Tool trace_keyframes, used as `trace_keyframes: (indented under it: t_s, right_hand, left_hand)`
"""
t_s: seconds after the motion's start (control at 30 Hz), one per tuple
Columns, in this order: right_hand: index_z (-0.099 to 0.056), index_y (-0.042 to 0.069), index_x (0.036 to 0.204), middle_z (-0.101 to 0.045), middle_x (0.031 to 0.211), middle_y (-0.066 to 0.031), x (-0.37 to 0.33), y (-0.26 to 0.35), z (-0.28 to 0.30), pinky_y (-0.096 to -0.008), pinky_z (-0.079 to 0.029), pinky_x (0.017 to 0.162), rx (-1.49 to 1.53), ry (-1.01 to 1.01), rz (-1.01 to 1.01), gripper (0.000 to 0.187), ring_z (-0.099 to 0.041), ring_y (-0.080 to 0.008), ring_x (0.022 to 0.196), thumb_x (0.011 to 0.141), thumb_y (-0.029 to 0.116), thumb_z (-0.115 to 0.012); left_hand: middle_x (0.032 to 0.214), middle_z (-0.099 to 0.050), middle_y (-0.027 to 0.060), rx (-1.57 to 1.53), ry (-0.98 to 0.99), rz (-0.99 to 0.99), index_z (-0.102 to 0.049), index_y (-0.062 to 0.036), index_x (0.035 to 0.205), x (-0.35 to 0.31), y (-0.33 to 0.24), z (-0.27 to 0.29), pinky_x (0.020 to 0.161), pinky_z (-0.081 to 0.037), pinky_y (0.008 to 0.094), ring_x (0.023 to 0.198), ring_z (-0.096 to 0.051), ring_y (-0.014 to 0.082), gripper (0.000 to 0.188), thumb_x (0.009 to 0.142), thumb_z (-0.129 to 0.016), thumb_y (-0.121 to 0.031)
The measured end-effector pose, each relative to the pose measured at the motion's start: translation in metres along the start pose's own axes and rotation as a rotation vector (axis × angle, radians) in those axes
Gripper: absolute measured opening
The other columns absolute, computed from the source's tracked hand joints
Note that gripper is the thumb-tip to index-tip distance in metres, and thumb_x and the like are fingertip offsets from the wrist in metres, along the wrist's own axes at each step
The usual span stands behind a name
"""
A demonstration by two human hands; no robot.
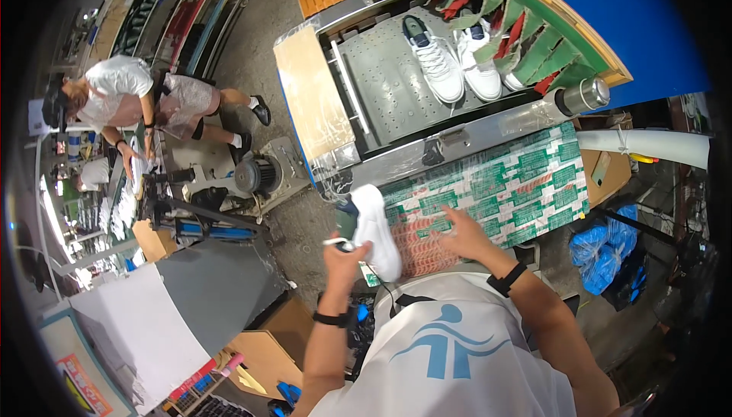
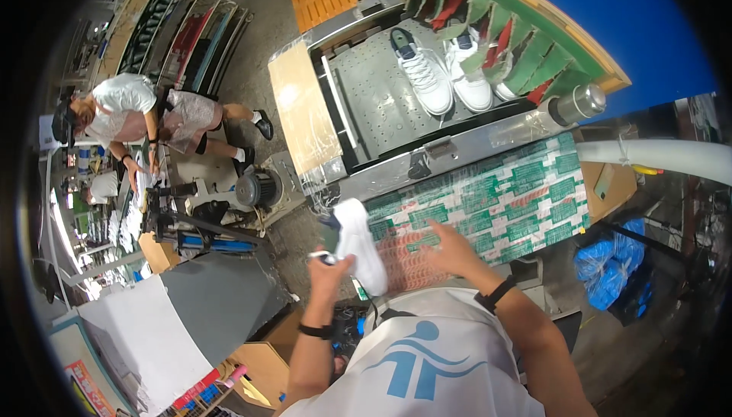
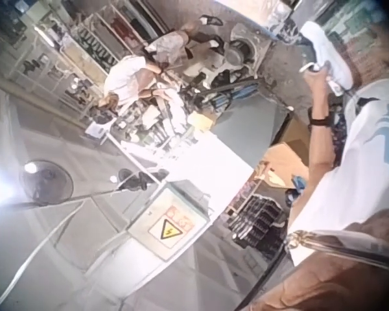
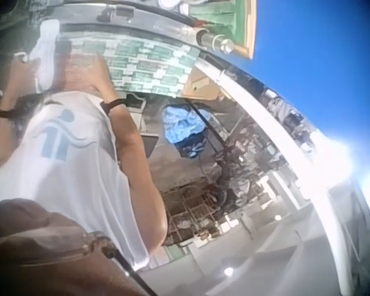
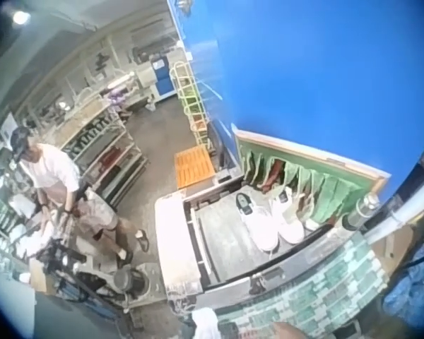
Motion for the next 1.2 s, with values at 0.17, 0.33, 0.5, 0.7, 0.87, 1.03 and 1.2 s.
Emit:
trace_keyframes:
  t_s: [0.17, 0.33, 0.5, 0.7, 0.87, 1.03, 1.2]
  right_hand:
    - [-0.043, 0.002, 0.164, -0.061, 0.146, -0.0314, 0.005, -0.107, 0.050, -0.0500, -0.051, 0.111, -0.028, -0.131, -0.102, 0.089, -0.061, -0.0468, 0.133, 0.088, 0.033, -0.076]
    - [-0.038, 0.003, 0.165, -0.060, 0.141, -0.0339, 0.018, -0.122, 0.050, -0.0544, -0.051, 0.109, -0.167, -0.115, -0.116, 0.092, -0.059, -0.0494, 0.130, 0.087, 0.032, -0.075]
    - [-0.039, 0.005, 0.165, -0.059, 0.127, -0.0317, 0.009, -0.118, 0.073, -0.0593, -0.052, 0.098, -0.279, -0.306, 0.019, 0.091, -0.061, -0.0517, 0.113, 0.083, 0.026, -0.075]
    - [-0.039, -0.004, 0.163, -0.056, 0.117, -0.0258, 0.025, -0.118, 0.070, -0.0559, -0.051, 0.087, -0.405, -0.194, 0.004, 0.097, -0.060, -0.0428, 0.102, 0.078, 0.028, -0.075]
    - [-0.032, -0.003, 0.168, -0.055, 0.123, -0.0301, 0.027, -0.106, 0.072, -0.0554, -0.053, 0.090, -0.437, -0.173, 0.039, 0.100, -0.061, -0.0446, 0.101, 0.083, 0.029, -0.073]
    - [-0.042, -0.005, 0.162, -0.056, 0.114, -0.0265, 0.010, -0.122, 0.066, -0.0547, -0.052, 0.085, -0.492, -0.246, 0.058, 0.096, -0.061, -0.0439, 0.096, 0.078, 0.031, -0.074]
    - [-0.042, -0.005, 0.163, -0.058, 0.116, -0.0296, -0.011, -0.125, 0.057, -0.0566, -0.054, 0.085, -0.462, -0.266, 0.054, 0.097, -0.063, -0.0464, 0.096, 0.077, 0.027, -0.073]
  left_hand:
    - [0.116, -0.077, 0.0134, 0.492, -0.061, -0.595, -0.064, -0.0023, 0.136, 0.105, -0.213, 0.015, 0.094, -0.058, 0.0381, 0.104, -0.072, 0.0209, 0.079, 0.066, -0.099, -0.010]
    - [0.126, -0.075, 0.0245, 0.830, -0.188, -0.626, -0.063, -0.0024, 0.139, 0.262, -0.276, 0.014, 0.101, -0.057, 0.0417, 0.117, -0.074, 0.0386, 0.067, 0.078, -0.088, -0.012]
    - [0.161, -0.046, 0.0359, 0.867, -0.427, -1.092, -0.042, 0.0102, 0.158, 0.239, -0.310, -0.111, 0.129, -0.032, 0.0549, 0.152, -0.042, 0.0505, 0.094, 0.080, -0.085, -0.020]
    - [0.137, -0.067, 0.0277, -0.031, 0.121, -0.593, -0.048, 0.0041, 0.146, 0.273, -0.302, -0.355, 0.111, -0.051, 0.0444, 0.130, -0.065, 0.0395, 0.092, 0.081, -0.096, -0.038]
    - [0.106, -0.074, 0.0043, -0.209, 0.097, -0.288, -0.064, -0.0051, 0.120, 0.304, -0.283, -0.338, 0.079, -0.059, 0.0371, 0.086, -0.071, 0.0174, 0.042, 0.086, -0.089, -0.011]
    - [0.121, -0.075, 0.0023, -0.519, 0.539, -0.134, -0.064, -0.0043, 0.138, 0.227, -0.251, -0.245, 0.093, -0.061, 0.0345, 0.107, -0.073, 0.0143, 0.043, 0.100, -0.075, -0.021]
    - [0.117, -0.074, 0.0033, -0.226, 0.568, -0.117, -0.065, -0.0027, 0.138, 0.067, -0.166, -0.114, 0.095, -0.058, 0.0320, 0.105, -0.070, 0.0125, 0.055, 0.088, -0.087, -0.012]
Point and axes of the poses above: each hand's wrist, its own x-axis towards the middle knuckle, its own z-axis out of the back of the hand, y = z × x, the point moved 10 cm from there along x, towards the middle knuckle
